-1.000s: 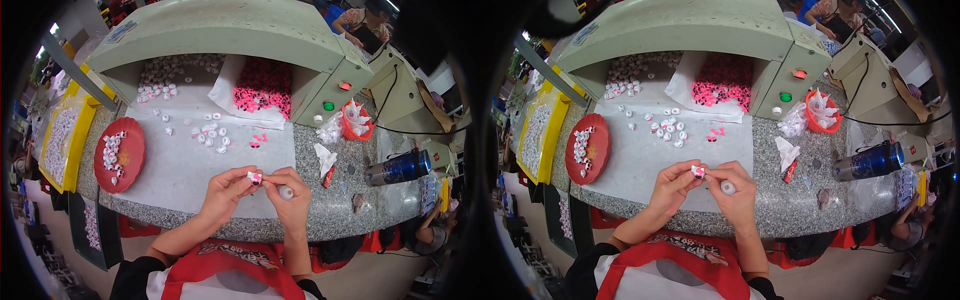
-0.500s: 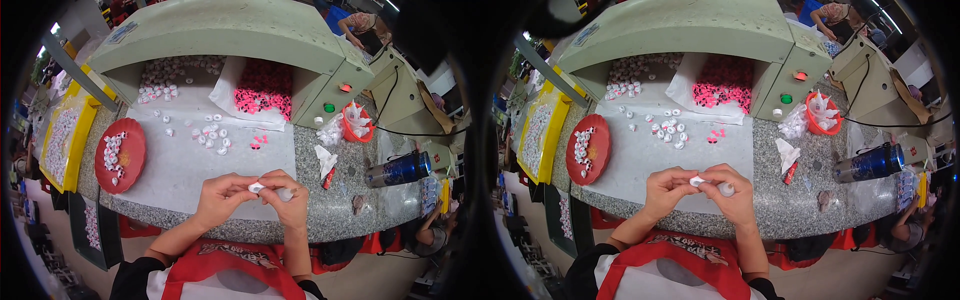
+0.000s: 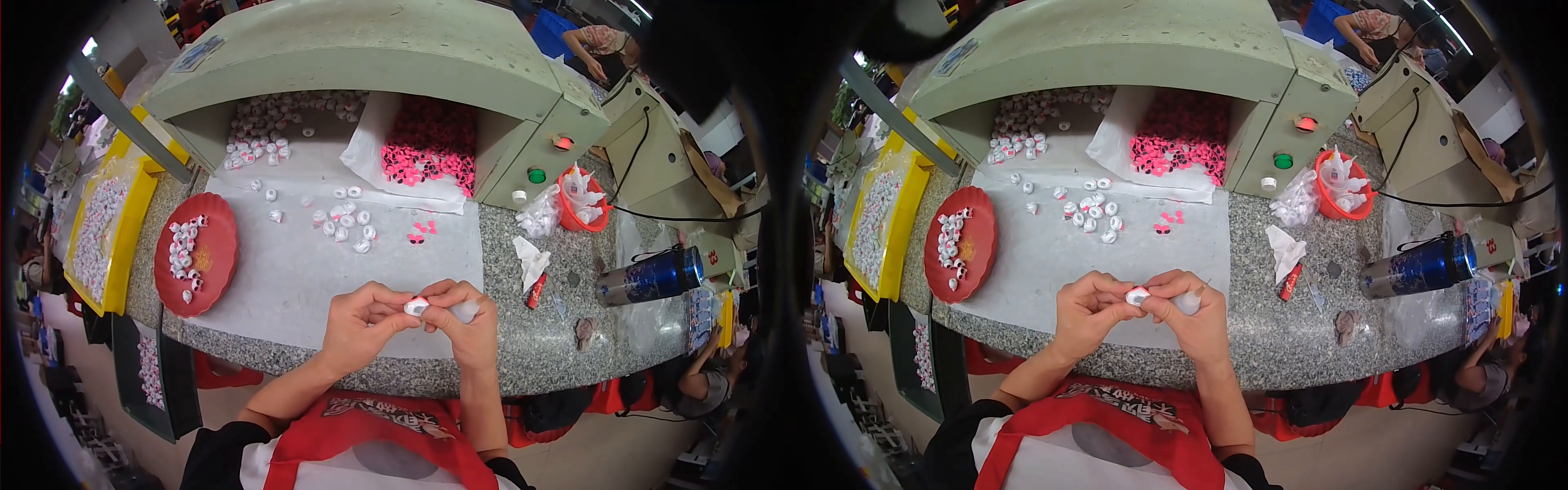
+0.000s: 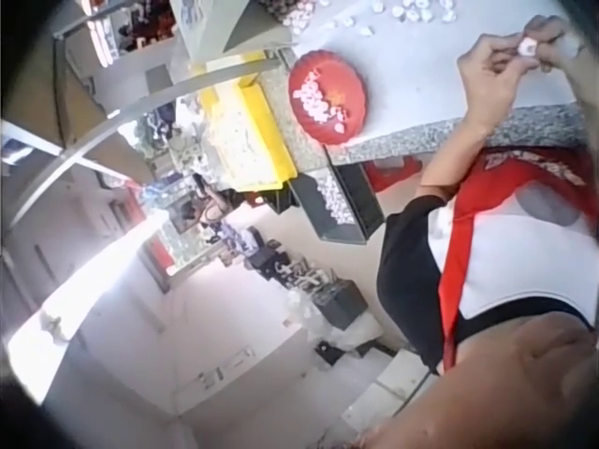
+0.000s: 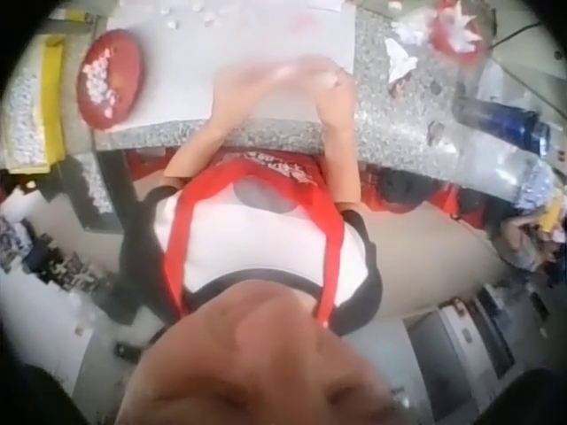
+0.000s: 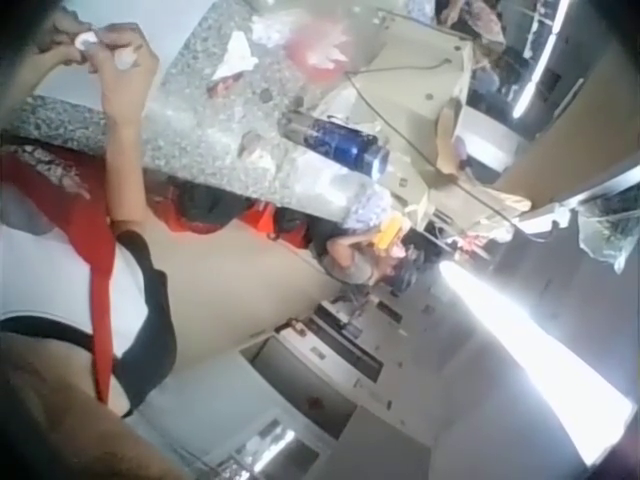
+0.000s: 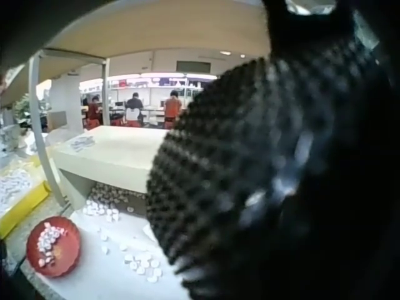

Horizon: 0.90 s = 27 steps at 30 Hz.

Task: Applying glue to small white plastic parts and joining them with pink decorative pieces at an assembly station.

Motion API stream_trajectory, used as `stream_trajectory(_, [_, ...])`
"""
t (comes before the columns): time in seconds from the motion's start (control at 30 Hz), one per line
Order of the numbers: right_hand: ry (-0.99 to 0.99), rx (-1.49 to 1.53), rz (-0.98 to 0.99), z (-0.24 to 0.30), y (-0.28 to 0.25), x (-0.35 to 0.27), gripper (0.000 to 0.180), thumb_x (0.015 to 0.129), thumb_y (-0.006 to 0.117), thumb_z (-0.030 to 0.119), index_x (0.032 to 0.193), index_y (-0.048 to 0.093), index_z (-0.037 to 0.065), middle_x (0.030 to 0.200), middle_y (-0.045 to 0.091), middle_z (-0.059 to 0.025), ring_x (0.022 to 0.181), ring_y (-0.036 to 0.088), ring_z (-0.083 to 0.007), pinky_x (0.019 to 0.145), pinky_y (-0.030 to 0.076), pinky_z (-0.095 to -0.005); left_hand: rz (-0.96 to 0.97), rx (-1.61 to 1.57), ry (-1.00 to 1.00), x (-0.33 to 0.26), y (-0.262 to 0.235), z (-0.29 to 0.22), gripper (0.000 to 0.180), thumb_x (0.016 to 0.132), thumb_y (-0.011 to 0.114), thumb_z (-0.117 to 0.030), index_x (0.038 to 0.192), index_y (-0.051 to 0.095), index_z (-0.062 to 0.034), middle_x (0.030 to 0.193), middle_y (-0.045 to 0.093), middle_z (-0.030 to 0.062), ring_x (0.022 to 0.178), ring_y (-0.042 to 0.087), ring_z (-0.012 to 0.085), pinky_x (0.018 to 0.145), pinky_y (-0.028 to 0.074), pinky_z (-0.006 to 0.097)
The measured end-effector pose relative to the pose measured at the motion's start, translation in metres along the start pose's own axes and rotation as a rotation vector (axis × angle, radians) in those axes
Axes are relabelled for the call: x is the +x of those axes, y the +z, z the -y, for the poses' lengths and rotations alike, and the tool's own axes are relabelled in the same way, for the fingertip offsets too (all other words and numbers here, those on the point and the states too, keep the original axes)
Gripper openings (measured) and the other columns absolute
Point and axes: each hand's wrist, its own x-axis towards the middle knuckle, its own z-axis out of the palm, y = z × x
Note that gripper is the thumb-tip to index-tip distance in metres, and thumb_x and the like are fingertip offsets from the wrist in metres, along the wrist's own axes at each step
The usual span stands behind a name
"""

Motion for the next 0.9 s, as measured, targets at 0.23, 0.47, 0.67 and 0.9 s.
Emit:
stream_trajectory(0.23, [0.062, 0.025, -0.006, -0.005, 0.004, 0.001, 0.015, 0.072, 0.063, -0.004, 0.085, 0.057, -0.001, 0.084, 0.058, -0.0142, 0.059, 0.055, -0.0128, 0.05, 0.044, -0.0216, -0.011, 0.011, -0.052, 0.001, -0.006, -0.001, 0.024, 0.073, 0.061, 0.008, 0.096, 0.052, 0.0054, 0.085, 0.061, 0.014, 0.078, 0.063, 0.0197, 0.066, 0.053, 0.025])
stream_trajectory(0.47, [0.179, -0.004, -0.039, -0.005, 0.007, 0.003, 0.012, 0.072, 0.062, -0.004, 0.083, 0.057, -0.001, 0.086, 0.058, -0.014, 0.059, 0.055, -0.0132, 0.05, 0.045, -0.0212, -0.031, -0.025, -0.118, 0.002, -0.011, -0.001, 0.022, 0.076, 0.062, 0.001, 0.096, 0.054, 0.0027, 0.087, 0.063, 0.0111, 0.078, 0.062, 0.0127, 0.065, 0.049, 0.022])
stream_trajectory(0.67, [0.073, -0.037, -0.027, -0.013, 0.007, 0.007, 0.016, 0.073, 0.063, -0.001, 0.088, 0.057, -0.001, 0.085, 0.059, -0.013, 0.059, 0.056, -0.0134, 0.05, 0.045, -0.0212, -0.047, -0.081, -0.109, 0.003, -0.012, 0.004, 0.021, 0.076, 0.06, 0.003, 0.097, 0.054, 0.0035, 0.084, 0.062, 0.0104, 0.078, 0.062, 0.0131, 0.065, 0.049, 0.022])
stream_trajectory(0.9, [0.194, -0.017, -0.007, -0.012, 0.026, 0.014, 0.008, 0.075, 0.06, 0.0, 0.082, 0.056, -0.001, 0.082, 0.059, -0.012, 0.058, 0.056, -0.0132, 0.05, 0.045, -0.0215, -0.098, -0.15, -0.095, 0.006, -0.022, 0.002, 0.022, 0.078, 0.058, 0.003, 0.099, 0.054, 0.0041, 0.082, 0.062, 0.0104, 0.076, 0.062, 0.0131, 0.065, 0.049, 0.022])
